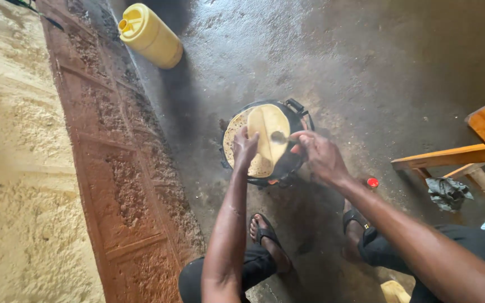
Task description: Cooking and oiling flatbread on a portable griddle.
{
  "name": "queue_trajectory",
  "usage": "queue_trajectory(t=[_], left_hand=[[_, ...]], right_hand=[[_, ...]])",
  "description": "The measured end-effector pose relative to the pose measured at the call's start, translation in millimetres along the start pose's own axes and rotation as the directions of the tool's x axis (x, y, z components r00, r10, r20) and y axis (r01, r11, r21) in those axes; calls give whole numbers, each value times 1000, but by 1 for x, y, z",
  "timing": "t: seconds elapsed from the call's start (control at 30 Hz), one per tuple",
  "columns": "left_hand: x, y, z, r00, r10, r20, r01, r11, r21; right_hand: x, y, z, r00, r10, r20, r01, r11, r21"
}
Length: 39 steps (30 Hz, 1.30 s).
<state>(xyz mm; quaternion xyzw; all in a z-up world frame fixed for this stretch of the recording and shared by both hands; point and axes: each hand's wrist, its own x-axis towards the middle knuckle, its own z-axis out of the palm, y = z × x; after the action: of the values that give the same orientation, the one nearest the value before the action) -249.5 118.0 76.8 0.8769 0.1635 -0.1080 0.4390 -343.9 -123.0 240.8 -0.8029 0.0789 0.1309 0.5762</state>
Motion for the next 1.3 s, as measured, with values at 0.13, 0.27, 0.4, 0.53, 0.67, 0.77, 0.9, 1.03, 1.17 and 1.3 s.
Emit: queue_trajectory(t=[0.13,0.27,0.4,0.53,0.67,0.77,0.9,1.03,1.17,1.3], left_hand=[[13,-17,-46,996,22,-83,-11,992,128],[-20,24,-118,927,238,-288,-212,970,119],[-42,79,-173,932,305,-195,-249,931,266],[-64,118,-172,913,357,-199,-307,920,246],[-53,103,-152,901,376,-217,-363,926,98],[-14,41,-134,910,367,-193,-415,803,-427],[-5,-32,-110,953,262,-152,-294,919,-262],[-10,-52,-71,966,225,-132,-210,971,117],[4,-44,-10,970,244,-16,-244,957,-156],[4,-50,36,979,204,18,-197,963,-182]], right_hand=[[26,51,1,989,104,-107,-105,994,-12],[38,71,-3,985,115,-128,-113,993,21],[44,82,7,985,106,-135,-108,994,-11],[43,75,5,990,53,-128,-58,998,-36],[38,61,-10,989,-7,-146,8,1000,4],[39,60,-14,985,-40,-167,39,999,-11],[38,56,-15,979,-56,-198,70,995,65],[44,61,-19,970,-76,-229,77,997,-3],[43,67,-7,980,14,-201,-15,1000,-4],[60,93,44,989,119,-93,-75,921,382]])
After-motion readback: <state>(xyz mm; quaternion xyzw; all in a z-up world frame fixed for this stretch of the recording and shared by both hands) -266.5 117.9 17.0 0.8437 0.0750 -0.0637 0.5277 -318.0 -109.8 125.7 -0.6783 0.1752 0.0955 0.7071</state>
